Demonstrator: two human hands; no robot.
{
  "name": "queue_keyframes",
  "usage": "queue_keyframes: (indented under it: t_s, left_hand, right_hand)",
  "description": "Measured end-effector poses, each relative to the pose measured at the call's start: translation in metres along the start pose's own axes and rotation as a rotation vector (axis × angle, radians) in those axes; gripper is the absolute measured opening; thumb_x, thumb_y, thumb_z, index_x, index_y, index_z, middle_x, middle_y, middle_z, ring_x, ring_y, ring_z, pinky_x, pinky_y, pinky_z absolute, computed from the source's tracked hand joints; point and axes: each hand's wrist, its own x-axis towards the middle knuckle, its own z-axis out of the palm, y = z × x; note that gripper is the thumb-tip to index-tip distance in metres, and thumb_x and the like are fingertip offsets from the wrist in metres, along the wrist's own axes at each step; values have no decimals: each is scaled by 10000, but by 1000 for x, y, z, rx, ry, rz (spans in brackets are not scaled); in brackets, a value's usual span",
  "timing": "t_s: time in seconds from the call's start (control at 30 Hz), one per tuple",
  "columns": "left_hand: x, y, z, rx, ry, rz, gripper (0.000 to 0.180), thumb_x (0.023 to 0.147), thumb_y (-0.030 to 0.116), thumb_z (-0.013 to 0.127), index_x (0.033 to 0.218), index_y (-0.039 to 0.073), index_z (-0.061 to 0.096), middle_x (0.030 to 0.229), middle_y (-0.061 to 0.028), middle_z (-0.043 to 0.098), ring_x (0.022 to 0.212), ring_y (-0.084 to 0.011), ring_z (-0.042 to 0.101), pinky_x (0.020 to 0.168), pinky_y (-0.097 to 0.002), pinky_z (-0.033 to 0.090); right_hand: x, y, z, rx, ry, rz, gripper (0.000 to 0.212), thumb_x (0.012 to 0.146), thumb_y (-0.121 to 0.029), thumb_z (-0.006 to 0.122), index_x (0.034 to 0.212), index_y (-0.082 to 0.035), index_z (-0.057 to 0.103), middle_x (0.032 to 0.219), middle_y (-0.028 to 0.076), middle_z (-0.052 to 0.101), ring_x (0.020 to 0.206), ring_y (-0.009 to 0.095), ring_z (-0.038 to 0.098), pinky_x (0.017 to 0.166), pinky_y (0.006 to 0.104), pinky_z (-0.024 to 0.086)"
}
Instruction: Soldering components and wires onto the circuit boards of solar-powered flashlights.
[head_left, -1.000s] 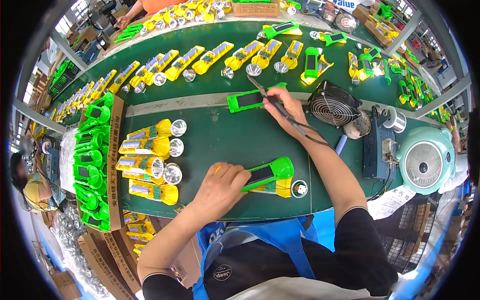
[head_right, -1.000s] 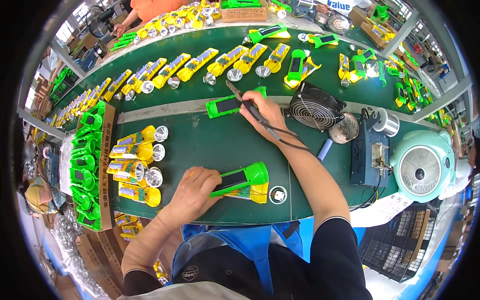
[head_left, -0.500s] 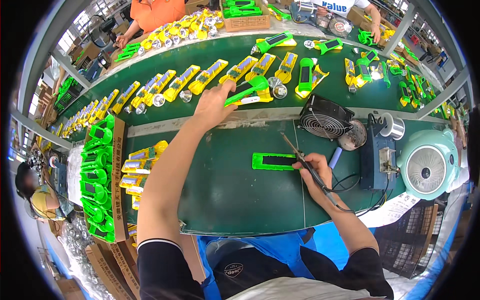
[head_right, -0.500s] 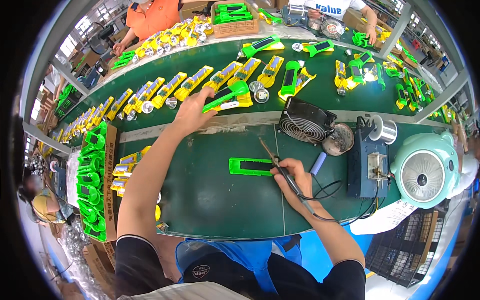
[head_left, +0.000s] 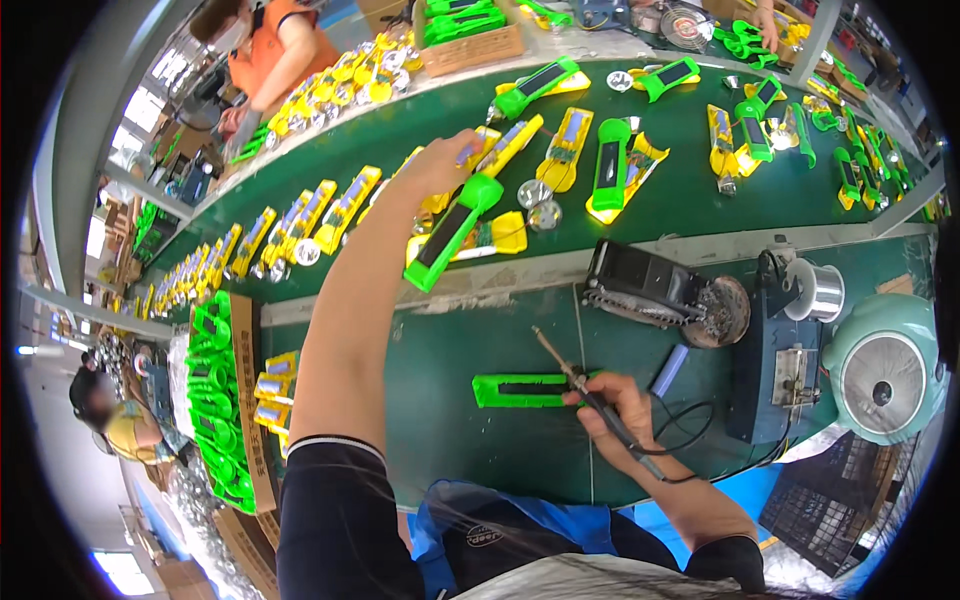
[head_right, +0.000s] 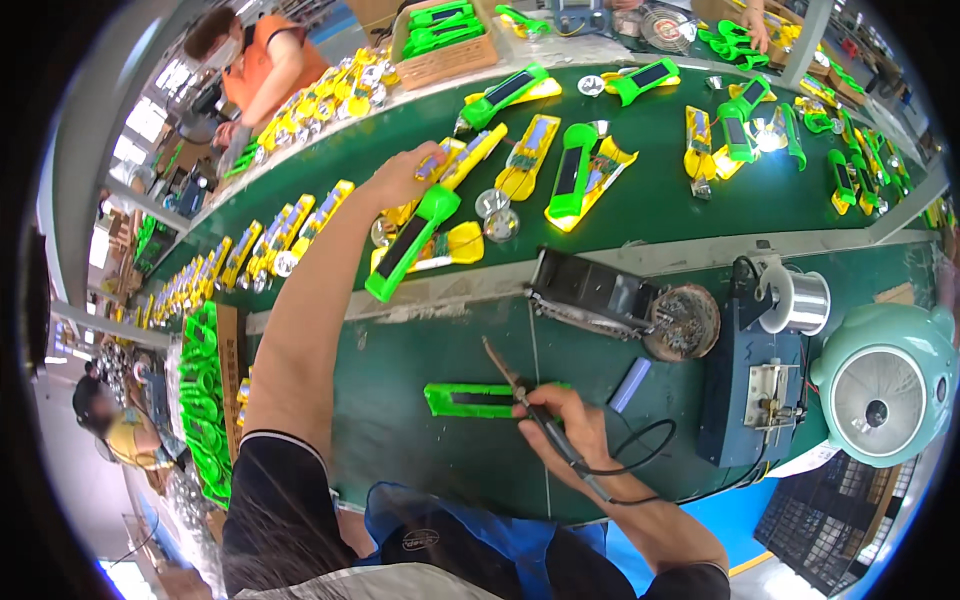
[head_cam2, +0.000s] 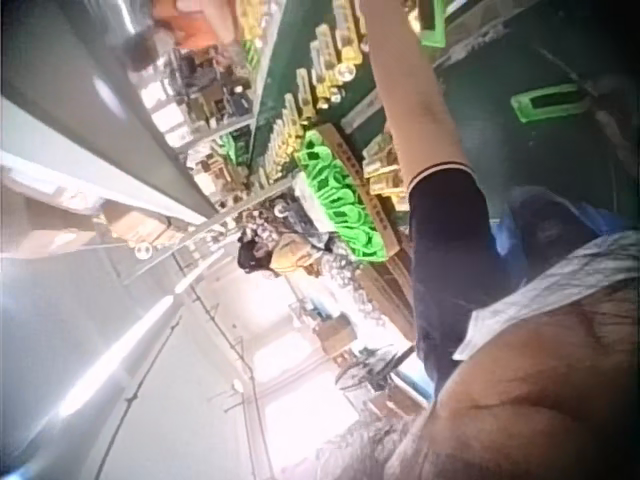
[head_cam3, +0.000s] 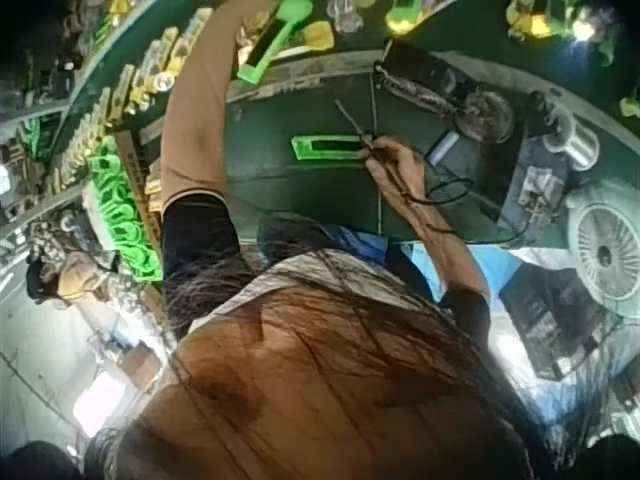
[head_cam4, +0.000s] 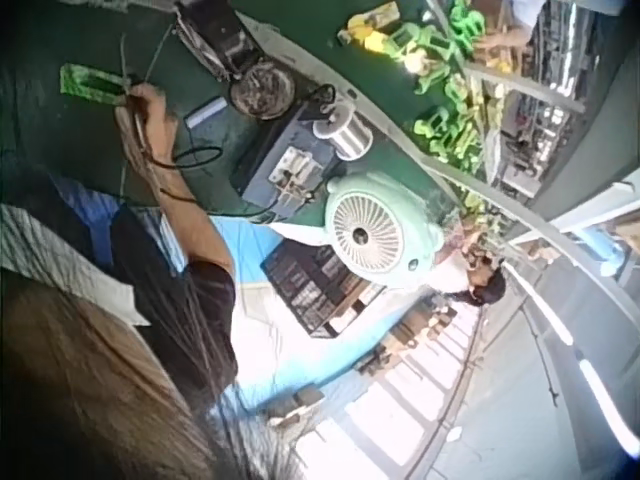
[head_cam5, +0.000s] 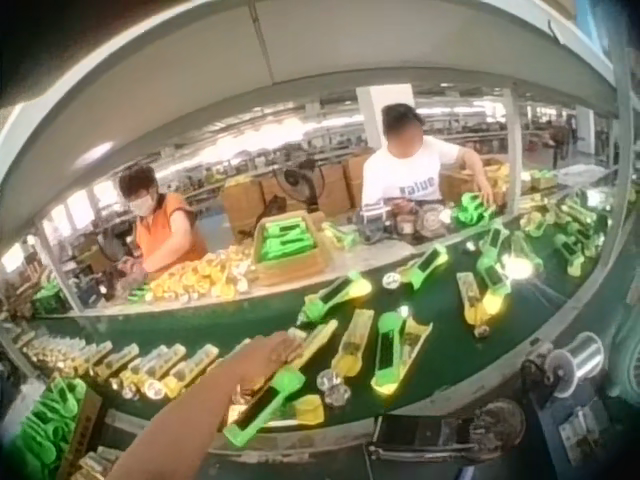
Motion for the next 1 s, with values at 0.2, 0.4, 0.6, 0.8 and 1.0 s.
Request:
queue_keyframes:
  t_s: [0.2, 0.4, 0.6, 0.8, 1.0]
  left_hand:
    - [37, 54, -11, -87, 248, -102, 522, 705, 262, 750, 1165, 202, 512, 1067, -189, 577, 1042, -380, 592, 916, -429, 486]
    - [49, 82, 9, -35, 46, -121, 682, 622, 222, 825, 1191, 198, 450, 1146, -211, 550, 1068, -404, 589, 930, -443, 489]
    - [55, 78, -28, -133, 743, -203, 689, 628, 163, 795, 1197, 154, 407, 1112, -217, 545, 1011, -396, 592, 875, -465, 510]
    - [-31, 102, -132, -73, 1001, 211, 535, 712, 47, 725, 1151, 57, 419, 941, -171, 611, 833, -259, 623, 754, -377, 507]
    - [-361, 187, -173, -120, 771, -365, 632, 747, 36, 737, 1269, 84, 386, 1043, -168, 614, 843, -214, 649, 720, -324, 547]
  right_hand:
    - [-1, -7, -9, -91, -36, 40, 340, 915, -201, 646, 1143, -76, 427, 927, 118, 717, 651, 145, 645, 594, 299, 528]
    - [2, -13, -8, -98, -44, 27, 332, 913, -189, 643, 1139, -58, 438, 928, 141, 707, 718, 165, 668, 638, 312, 542]
    - [-4, -6, -9, -140, -12, 28, 350, 841, -51, 700, 1113, -43, 479, 904, 112, 708, 825, 239, 718, 706, 348, 578]
    - [0, 4, 2, 172, 43, 130, 262, 916, -66, 602, 1140, -45, 468, 969, 105, 635, 898, 171, 632, 809, 305, 509]
    - [1, 14, -23, -202, 78, 31, 396, 972, -310, 556, 1206, 4, 497, 1018, 129, 670, 1031, 220, 596, 967, 364, 424]
